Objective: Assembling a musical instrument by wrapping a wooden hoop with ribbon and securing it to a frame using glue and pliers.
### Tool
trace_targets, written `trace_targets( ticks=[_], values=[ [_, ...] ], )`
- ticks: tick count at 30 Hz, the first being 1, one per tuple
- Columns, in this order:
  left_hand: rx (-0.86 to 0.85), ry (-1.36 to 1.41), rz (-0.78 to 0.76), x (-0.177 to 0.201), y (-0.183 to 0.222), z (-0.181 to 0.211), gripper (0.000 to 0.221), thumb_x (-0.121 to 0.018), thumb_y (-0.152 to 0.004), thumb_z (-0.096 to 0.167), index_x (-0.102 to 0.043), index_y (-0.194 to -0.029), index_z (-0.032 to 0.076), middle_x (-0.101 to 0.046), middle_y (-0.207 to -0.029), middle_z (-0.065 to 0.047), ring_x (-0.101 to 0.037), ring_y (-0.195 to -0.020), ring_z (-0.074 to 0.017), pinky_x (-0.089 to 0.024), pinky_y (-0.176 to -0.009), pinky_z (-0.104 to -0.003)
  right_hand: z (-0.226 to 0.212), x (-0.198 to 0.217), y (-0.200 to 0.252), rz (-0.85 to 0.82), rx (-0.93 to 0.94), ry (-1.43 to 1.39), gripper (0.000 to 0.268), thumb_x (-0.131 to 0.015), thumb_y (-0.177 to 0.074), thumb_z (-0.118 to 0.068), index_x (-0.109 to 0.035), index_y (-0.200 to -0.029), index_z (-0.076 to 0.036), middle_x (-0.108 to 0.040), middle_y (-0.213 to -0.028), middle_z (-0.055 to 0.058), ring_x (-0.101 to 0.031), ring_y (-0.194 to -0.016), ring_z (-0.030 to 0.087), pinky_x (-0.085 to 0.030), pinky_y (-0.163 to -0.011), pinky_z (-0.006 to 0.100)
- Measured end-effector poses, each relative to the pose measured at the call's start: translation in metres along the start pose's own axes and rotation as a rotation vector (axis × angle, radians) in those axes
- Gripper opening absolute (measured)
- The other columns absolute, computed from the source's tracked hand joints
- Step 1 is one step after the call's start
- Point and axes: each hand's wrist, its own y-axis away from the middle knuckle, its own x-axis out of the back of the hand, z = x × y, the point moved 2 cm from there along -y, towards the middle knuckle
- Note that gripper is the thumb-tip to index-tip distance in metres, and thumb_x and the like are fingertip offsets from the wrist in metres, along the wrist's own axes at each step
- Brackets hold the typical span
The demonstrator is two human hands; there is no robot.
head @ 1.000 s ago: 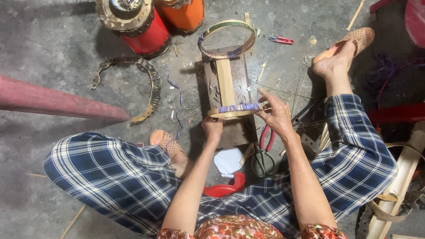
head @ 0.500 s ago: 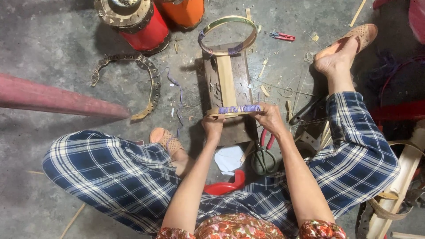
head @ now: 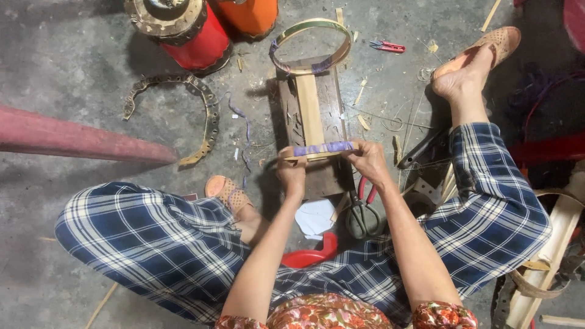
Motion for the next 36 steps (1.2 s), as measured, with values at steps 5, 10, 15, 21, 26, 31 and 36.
trace_targets(
  ticks=[5,10,15,21,26,31,36],
  values=[
    [-0.206,0.078,-0.024,0.004,0.065,0.047,0.041,-0.085,-0.078,0.018,-0.055,-0.106,0.011,-0.059,-0.092,-0.006,-0.064,-0.089,-0.019,-0.053,-0.08,-0.033,-0.03,-0.014,0.014,0.136,0.022,-0.114,0.012,-0.083,-0.079,-0.013,-0.081,-0.088,-0.02,-0.074,-0.074,0.003,-0.068,-0.073,0.012,-0.053,-0.069,0.026],
    [-0.409,0.198,-0.353,0.008,0.109,0.129,0.045,-0.075,-0.089,0.022,-0.061,-0.128,0.005,-0.074,-0.121,-0.015,-0.068,-0.11,-0.0223,-0.053,-0.094,-0.038,-0.035,-0.035,0.045,0.18,0.099,-0.007,0.017,-0.084,-0.071,-0.008,-0.077,-0.083,-0.016,-0.077,-0.077,0.005,-0.075,-0.078,0.023,-0.058,-0.075,0.035],
    [-0.132,0.407,-0.507,0.016,0.098,0.146,0.025,-0.061,-0.101,0.021,-0.061,-0.12,0.005,-0.077,-0.099,-0.014,-0.072,-0.099,-0.02,-0.053,-0.096,-0.037,-0.067,-0.001,0.048,0.037,-0.09,-0.032,0.049,-0.085,-0.08,-0.024,-0.067,-0.124,-0.011,-0.075,-0.106,0.023,-0.071,-0.1,0.046,-0.059,-0.085,0.054],
    [-0.249,0.466,-0.518,0.029,0.069,0.16,0.034,-0.058,-0.104,0.016,-0.043,-0.133,0.006,-0.074,-0.101,-0.019,-0.074,-0.099,-0.0228,-0.055,-0.094,-0.035,0.128,0.024,0.085,-0.093,-0.737,0.676,0.019,-0.078,-0.086,-0.034,-0.081,-0.099,-0.02,-0.079,-0.089,0.014,-0.077,-0.094,0.037,-0.061,-0.079,0.048],
    [-0.207,0.494,-0.562,0.034,0.061,0.164,0.032,-0.06,-0.103,0.017,-0.043,-0.128,0.006,-0.075,-0.098,-0.021,-0.075,-0.092,-0.0236,-0.059,-0.088,-0.034,0.073,0.007,0.062,0.006,-0.385,0.737,0.04,-0.07,-0.095,-0.035,-0.057,-0.131,-0.024,-0.055,-0.132,0.016,-0.066,-0.11,0.045,-0.059,-0.085,0.056],
    [-0.177,0.515,-0.551,0.045,0.051,0.177,0.034,-0.063,-0.101,0.018,-0.045,-0.127,0.006,-0.076,-0.095,-0.022,-0.076,-0.089,-0.0227,-0.06,-0.085,-0.033,0.083,-0.004,0.057,-0.036,-0.367,0.73,0.056,-0.074,-0.091,-0.025,-0.052,-0.143,-0.025,-0.038,-0.153,0.019,-0.057,-0.124,0.051,-0.057,-0.093,0.06],
    [-0.177,0.5,-0.496,0.058,0.04,0.18,0.036,-0.063,-0.101,0.017,-0.045,-0.129,0.003,-0.074,-0.099,-0.025,-0.076,-0.091,-0.0269,-0.061,-0.085,-0.036,0.135,0.015,0.074,0.183,-0.687,0.75,0.045,-0.068,-0.087,-0.015,-0.054,-0.13,-0.018,-0.05,-0.127,0.018,-0.059,-0.114,0.047,-0.06,-0.082,0.061]
  ],
)
